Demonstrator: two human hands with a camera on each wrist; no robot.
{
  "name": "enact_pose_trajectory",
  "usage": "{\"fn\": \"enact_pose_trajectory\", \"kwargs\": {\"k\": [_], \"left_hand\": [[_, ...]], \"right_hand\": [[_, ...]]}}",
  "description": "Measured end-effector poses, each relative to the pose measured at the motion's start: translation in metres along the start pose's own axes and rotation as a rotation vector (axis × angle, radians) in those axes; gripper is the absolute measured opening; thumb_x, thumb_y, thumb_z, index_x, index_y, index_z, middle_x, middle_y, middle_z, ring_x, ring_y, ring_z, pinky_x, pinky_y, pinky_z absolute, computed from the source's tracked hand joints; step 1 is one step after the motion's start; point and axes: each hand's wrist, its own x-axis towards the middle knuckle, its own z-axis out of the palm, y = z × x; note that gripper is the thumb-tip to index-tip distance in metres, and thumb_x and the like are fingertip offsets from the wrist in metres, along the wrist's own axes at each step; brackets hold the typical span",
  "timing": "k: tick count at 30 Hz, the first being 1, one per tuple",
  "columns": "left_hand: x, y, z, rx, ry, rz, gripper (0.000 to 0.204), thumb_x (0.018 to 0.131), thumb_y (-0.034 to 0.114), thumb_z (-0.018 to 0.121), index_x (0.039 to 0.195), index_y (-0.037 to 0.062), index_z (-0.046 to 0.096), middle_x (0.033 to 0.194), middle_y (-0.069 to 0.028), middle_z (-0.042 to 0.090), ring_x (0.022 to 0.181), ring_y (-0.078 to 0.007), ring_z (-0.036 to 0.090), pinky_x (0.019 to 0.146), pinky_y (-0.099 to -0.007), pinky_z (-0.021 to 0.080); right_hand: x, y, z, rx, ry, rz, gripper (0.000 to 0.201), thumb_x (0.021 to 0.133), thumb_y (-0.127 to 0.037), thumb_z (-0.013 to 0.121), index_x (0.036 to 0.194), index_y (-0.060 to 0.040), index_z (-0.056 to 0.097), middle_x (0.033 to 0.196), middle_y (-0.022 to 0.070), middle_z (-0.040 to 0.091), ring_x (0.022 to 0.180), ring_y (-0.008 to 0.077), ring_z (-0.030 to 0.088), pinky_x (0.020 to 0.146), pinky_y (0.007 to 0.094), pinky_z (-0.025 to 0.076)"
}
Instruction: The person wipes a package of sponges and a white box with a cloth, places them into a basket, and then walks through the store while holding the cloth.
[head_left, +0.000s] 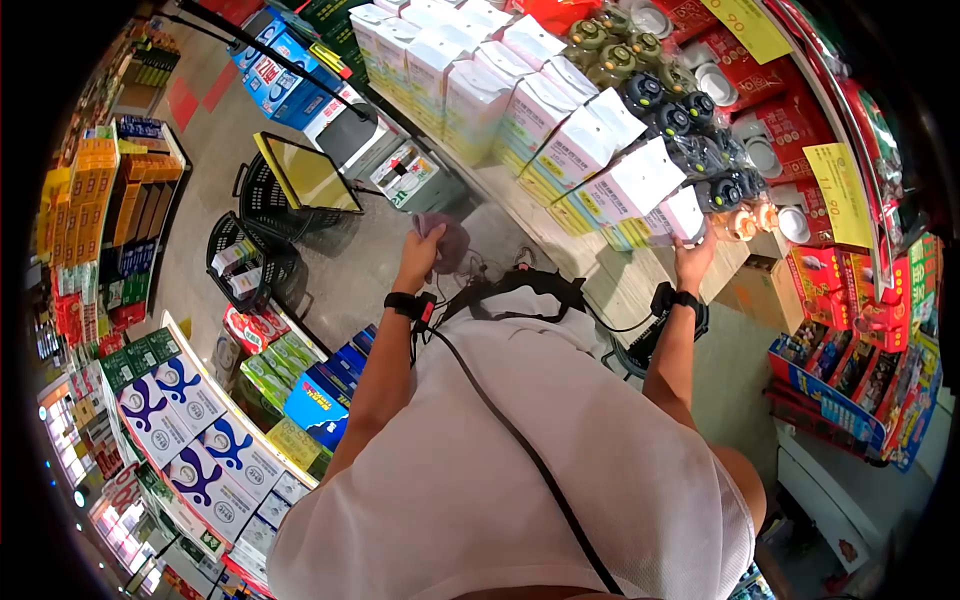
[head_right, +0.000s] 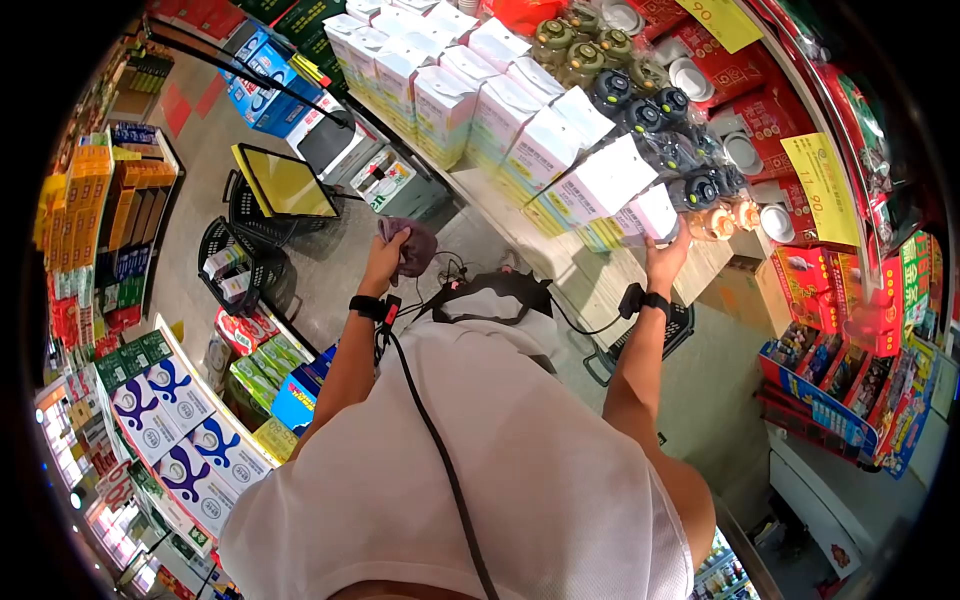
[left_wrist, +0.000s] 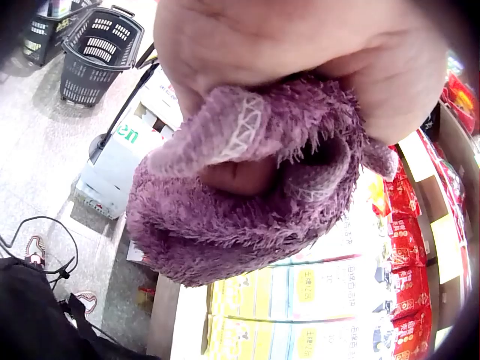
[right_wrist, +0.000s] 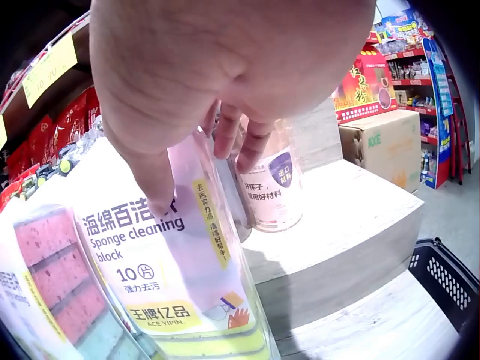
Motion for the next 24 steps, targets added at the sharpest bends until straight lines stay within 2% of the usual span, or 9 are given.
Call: {"fn": "enact_pose_trajectory", "kwargs": {"k": [4,6,7,9,11,17,21,23,24], "left_hand": [[-0.003,0.003,0.005,-0.008,-0.005,-0.004,0.025,0.090,0.028,0.062,0.095,0.0039,0.067,0.064,0.0001,0.058,0.052,-0.0089,0.051,0.046,-0.0258,0.036],[0.000,0.001,0.010,-0.039,0.023,0.103,0.032,0.088,0.036,0.064,0.076,0.0063,0.062,0.053,-0.0013,0.049,0.031,-0.0132,0.041,0.025,-0.0282,0.025],[0.001,0.001,0.009,-0.037,0.020,0.103,0.032,0.088,0.036,0.064,0.076,0.0063,0.062,0.053,-0.0013,0.049,0.031,-0.0132,0.041,0.025,-0.0282,0.025],[0.002,0.002,0.006,0.028,-0.030,-0.022,0.026,0.090,0.028,0.062,0.099,0.0045,0.067,0.068,0.0007,0.058,0.053,-0.0078,0.049,0.046,-0.0253,0.036],[0.004,0.000,0.006,0.023,-0.037,-0.011,0.026,0.090,0.029,0.062,0.099,0.0046,0.067,0.067,0.0010,0.058,0.053,-0.0078,0.049,0.046,-0.0252,0.036],[0.001,0.001,0.010,0.013,-0.039,0.015,0.027,0.090,0.030,0.063,0.097,0.0042,0.066,0.064,0.0015,0.055,0.052,-0.0084,0.049,0.046,-0.0254,0.037],[0.013,-0.013,0.009,0.116,0.024,0.031,0.025,0.091,0.029,0.061,0.096,0.0039,0.064,0.063,0.0006,0.054,0.051,-0.0094,0.050,0.043,-0.0262,0.037],[-0.003,0.005,0.014,0.028,-0.063,-0.003,0.025,0.092,0.028,0.059,0.096,0.0045,0.063,0.060,-0.0005,0.054,0.049,-0.0102,0.051,0.042,-0.0267,0.038],[-0.016,0.014,0.014,0.085,-0.028,0.078,0.024,0.092,0.028,0.058,0.096,0.0047,0.064,0.059,-0.0012,0.056,0.051,-0.0117,0.054,0.045,-0.0280,0.042]], "right_hand": [[-0.006,-0.004,-0.006,0.009,0.015,-0.038,0.078,0.062,-0.002,0.083,0.131,0.0010,0.047,0.124,0.0209,0.053,0.118,0.0385,0.049,0.103,0.0422,0.039],[-0.009,-0.006,-0.007,0.009,0.008,-0.028,0.079,0.061,-0.002,0.084,0.131,0.0004,0.046,0.123,0.0208,0.053,0.117,0.0386,0.049,0.102,0.0426,0.039],[-0.011,-0.007,-0.009,0.008,0.002,-0.017,0.079,0.061,-0.002,0.084,0.131,-0.0002,0.046,0.122,0.0206,0.052,0.116,0.0387,0.049,0.102,0.0430,0.039],[-0.014,-0.008,-0.010,0.015,-0.004,0.023,0.080,0.061,-0.002,0.084,0.131,-0.0007,0.046,0.122,0.0204,0.052,0.116,0.0385,0.049,0.102,0.0429,0.039],[-0.017,-0.009,-0.012,0.023,-0.010,0.062,0.080,0.061,-0.002,0.084,0.132,-0.0013,0.046,0.121,0.0202,0.051,0.116,0.0382,0.049,0.101,0.0427,0.039],[-0.020,-0.007,-0.014,-0.029,0.019,0.034,0.083,0.061,-0.001,0.084,0.133,-0.0022,0.045,0.122,0.0208,0.050,0.117,0.0389,0.049,0.101,0.0423,0.040],[-0.014,0.009,-0.010,-0.017,0.043,-0.011,0.082,0.064,-0.010,0.085,0.135,-0.0002,0.044,0.129,0.0220,0.051,0.121,0.0377,0.048,0.104,0.0422,0.038],[-0.004,0.041,0.011,-0.024,0.032,-0.063,0.083,0.068,-0.019,0.086,0.137,0.0017,0.043,0.135,0.0209,0.050,0.127,0.0346,0.045,0.108,0.0415,0.035],[-0.005,0.023,0.006,0.047,-0.028,0.015,0.082,0.072,-0.019,0.084,0.138,0.0022,0.042,0.137,0.0205,0.049,0.127,0.0325,0.045,0.108,0.0411,0.034]]}}
